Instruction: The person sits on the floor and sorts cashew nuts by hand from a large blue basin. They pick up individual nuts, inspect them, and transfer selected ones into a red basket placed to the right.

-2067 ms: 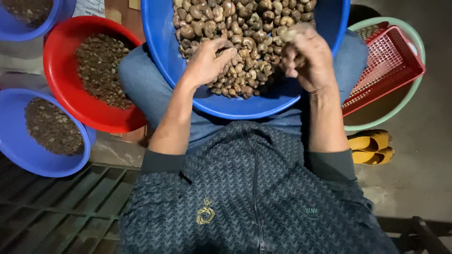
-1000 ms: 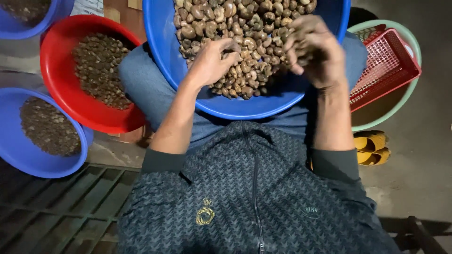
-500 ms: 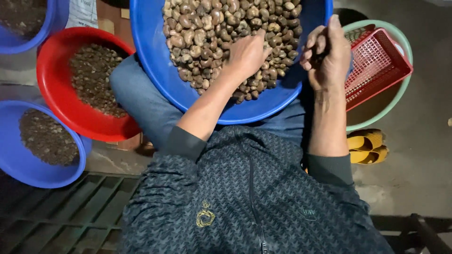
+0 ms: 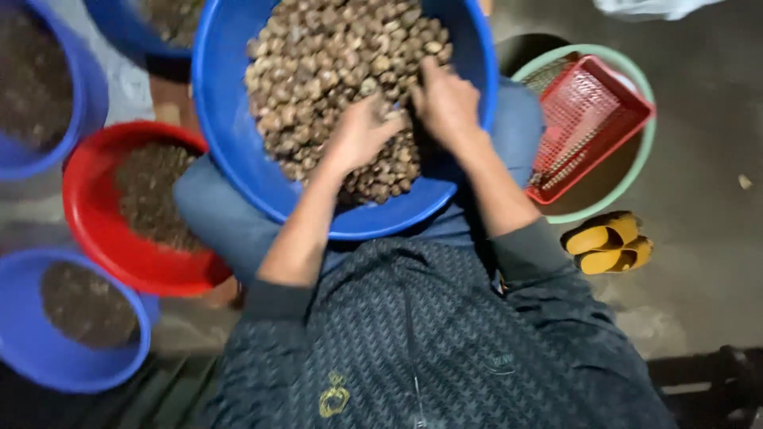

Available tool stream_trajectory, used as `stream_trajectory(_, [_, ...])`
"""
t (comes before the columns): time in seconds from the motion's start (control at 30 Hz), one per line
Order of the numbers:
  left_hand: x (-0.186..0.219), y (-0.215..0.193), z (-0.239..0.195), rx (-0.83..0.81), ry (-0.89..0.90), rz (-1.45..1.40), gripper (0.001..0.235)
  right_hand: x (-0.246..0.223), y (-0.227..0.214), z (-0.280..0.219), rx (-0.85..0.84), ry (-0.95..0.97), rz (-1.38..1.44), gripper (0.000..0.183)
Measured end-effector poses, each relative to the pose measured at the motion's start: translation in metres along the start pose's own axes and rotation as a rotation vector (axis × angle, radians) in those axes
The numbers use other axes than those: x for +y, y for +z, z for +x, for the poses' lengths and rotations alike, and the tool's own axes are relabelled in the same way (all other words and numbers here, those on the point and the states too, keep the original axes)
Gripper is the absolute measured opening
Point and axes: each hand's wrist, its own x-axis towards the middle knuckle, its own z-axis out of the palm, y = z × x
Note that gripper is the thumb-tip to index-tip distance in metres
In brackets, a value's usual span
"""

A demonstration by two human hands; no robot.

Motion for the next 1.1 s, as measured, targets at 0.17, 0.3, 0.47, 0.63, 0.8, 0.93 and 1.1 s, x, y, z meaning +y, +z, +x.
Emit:
stream_trajectory(0.17, [0.042, -0.058, -0.047, -0.058, -0.249, -0.387, 0.033, 0.004, 0.017, 0.004, 0.145, -0.122, -0.024, 0.024])
stream_trajectory(0.3, [0.016, -0.077, -0.075, -0.033, -0.031, -0.506, 0.021, 0.015, 0.055, 0.015, -0.022, 0.029, 0.001, 0.027])
stream_trajectory(0.47, [-0.009, -0.067, -0.08, 0.038, -0.033, -0.693, 0.026, -0.004, 0.038, 0.006, -0.079, 0.067, 0.076, 0.027])
stream_trajectory(0.63, [0.024, -0.063, -0.083, 0.181, -0.066, -0.619, 0.032, -0.045, 0.008, -0.02, -0.105, 0.001, 0.453, 0.035])
stream_trajectory(0.8, [0.013, -0.044, -0.068, 0.416, 0.003, -0.565, 0.024, -0.096, 0.002, -0.057, -0.581, 0.6, 1.692, 0.036])
stream_trajectory(0.93, [0.038, -0.013, -0.074, 0.439, 0.113, -0.364, 0.018, -0.068, 0.12, -0.063, -0.508, 0.661, 1.852, 0.056])
stream_trajectory(1.1, [0.058, 0.002, -0.077, 0.335, 0.313, 0.003, 0.017, -0.063, 0.107, -0.075, -0.405, 0.764, 2.088, 0.044])
